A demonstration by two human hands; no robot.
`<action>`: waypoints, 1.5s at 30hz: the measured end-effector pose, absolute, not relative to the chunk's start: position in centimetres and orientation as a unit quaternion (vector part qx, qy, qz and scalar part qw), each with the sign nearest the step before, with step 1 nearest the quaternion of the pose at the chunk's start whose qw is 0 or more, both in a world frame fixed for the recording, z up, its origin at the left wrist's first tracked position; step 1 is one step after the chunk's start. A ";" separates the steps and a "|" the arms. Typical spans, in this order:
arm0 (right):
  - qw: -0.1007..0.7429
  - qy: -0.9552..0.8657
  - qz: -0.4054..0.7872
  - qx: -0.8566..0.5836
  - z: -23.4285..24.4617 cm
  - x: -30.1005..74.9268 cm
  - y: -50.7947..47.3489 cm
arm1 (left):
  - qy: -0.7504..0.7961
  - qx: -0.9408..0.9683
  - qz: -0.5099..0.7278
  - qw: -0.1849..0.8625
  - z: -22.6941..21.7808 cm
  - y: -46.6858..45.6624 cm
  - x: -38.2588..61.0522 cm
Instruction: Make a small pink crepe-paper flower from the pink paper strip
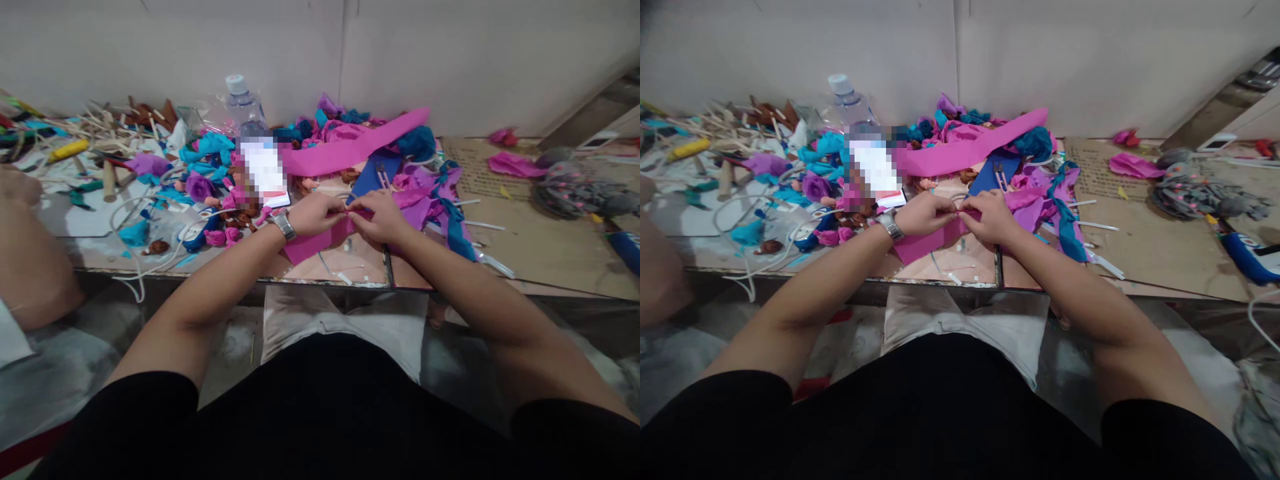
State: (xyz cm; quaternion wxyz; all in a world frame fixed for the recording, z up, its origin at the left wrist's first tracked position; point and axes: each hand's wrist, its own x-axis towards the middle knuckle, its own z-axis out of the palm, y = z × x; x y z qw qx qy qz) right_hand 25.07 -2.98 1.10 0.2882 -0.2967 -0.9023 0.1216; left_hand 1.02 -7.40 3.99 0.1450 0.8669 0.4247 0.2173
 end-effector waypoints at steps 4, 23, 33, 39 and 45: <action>0.291 -0.904 0.115 -0.291 1.0 25.0 -2.7 | 0.422 0.867 0.219 0.152 4.0 -7.3 1.0; 0.326 -0.899 0.129 -0.262 0.8 25.1 -2.4 | 0.394 0.852 0.239 0.249 3.8 -6.8 0.7; 0.346 -0.903 0.123 -0.222 0.7 25.0 -2.2 | 0.423 0.788 0.239 0.379 4.3 -6.8 0.6; 0.346 -0.907 0.121 -0.205 1.0 25.0 -2.3 | 0.442 0.752 0.250 0.421 4.7 -6.9 0.7; 0.345 -0.908 0.117 -0.206 1.1 25.1 -2.3 | 0.440 0.743 0.263 0.430 4.5 -6.7 0.7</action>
